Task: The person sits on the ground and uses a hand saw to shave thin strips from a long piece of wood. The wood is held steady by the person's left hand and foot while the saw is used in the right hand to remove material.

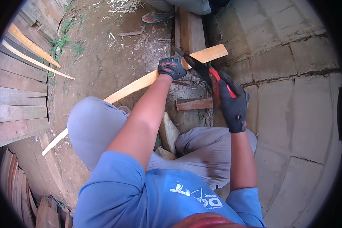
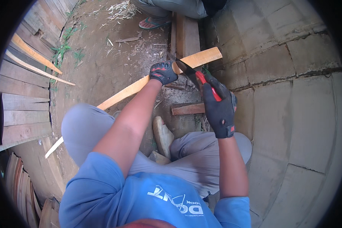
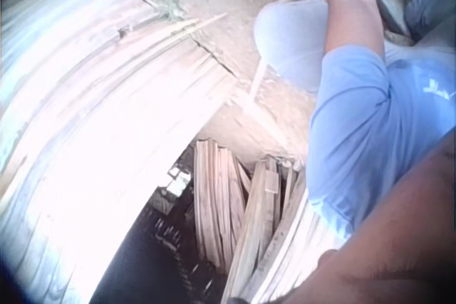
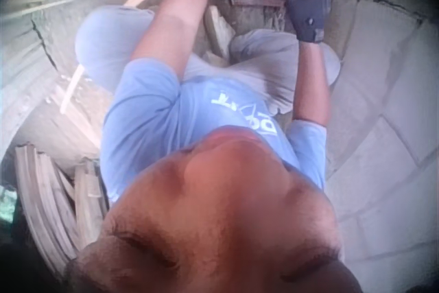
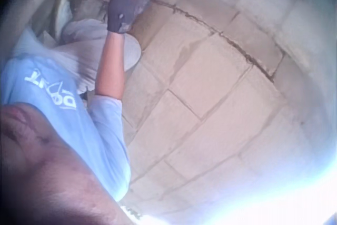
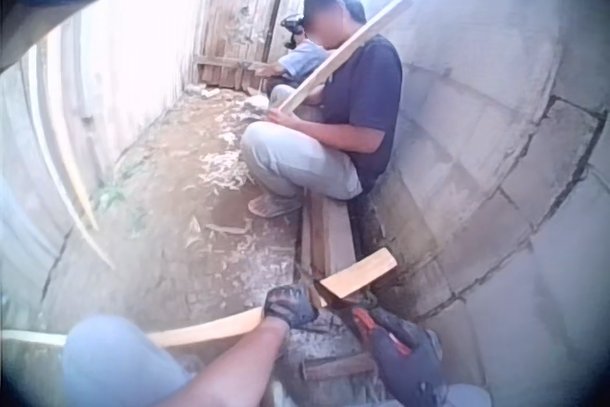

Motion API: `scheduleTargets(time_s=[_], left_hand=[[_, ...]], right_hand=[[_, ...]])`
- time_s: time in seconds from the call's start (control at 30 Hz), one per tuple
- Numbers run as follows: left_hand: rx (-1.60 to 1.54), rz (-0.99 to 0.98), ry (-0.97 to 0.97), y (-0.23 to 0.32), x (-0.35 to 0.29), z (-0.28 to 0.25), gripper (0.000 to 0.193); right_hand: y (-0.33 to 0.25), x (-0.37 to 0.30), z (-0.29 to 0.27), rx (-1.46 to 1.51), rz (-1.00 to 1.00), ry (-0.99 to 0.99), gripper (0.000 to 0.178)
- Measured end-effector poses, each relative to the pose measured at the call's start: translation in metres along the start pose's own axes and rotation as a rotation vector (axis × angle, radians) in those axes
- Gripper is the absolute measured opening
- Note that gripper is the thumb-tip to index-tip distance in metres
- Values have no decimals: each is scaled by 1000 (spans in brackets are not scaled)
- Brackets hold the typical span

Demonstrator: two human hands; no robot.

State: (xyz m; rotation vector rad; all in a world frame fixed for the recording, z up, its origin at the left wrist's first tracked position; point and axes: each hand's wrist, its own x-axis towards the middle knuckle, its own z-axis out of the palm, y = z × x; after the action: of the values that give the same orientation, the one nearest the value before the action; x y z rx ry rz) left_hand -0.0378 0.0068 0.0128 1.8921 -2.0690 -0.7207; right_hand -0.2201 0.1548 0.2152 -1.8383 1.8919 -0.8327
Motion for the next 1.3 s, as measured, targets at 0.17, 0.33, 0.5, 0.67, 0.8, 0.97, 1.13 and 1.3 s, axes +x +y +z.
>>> scheduleTargets(time_s=[0.17,0.33,0.5,0.67,0.8,0.97,1.13,1.3], left_hand=[[-33,-22,-63,-3,-2,-4,54],[-22,-21,-116,-1,3,-13,56],[-41,-32,-135,-5,5,-14,57],[6,-24,-149,0,3,-17,56],[-40,-34,-166,-4,8,-19,58],[-40,-27,-179,-7,12,-15,59],[-45,12,-251,-13,23,-14,63],[-90,21,-317,-24,38,-6,63]], right_hand=[[-10,8,-3,68,20,-31,35],[-22,7,1,22,-46,-41,35],[-14,18,-3,5,-76,-9,35],[-14,15,-4,-3,-86,-8,36],[-8,10,-1,-10,-72,-12,35],[-7,3,-1,30,-35,-14,34],[4,-2,2,82,-70,19,33],[7,-9,8,71,-75,34,33]])
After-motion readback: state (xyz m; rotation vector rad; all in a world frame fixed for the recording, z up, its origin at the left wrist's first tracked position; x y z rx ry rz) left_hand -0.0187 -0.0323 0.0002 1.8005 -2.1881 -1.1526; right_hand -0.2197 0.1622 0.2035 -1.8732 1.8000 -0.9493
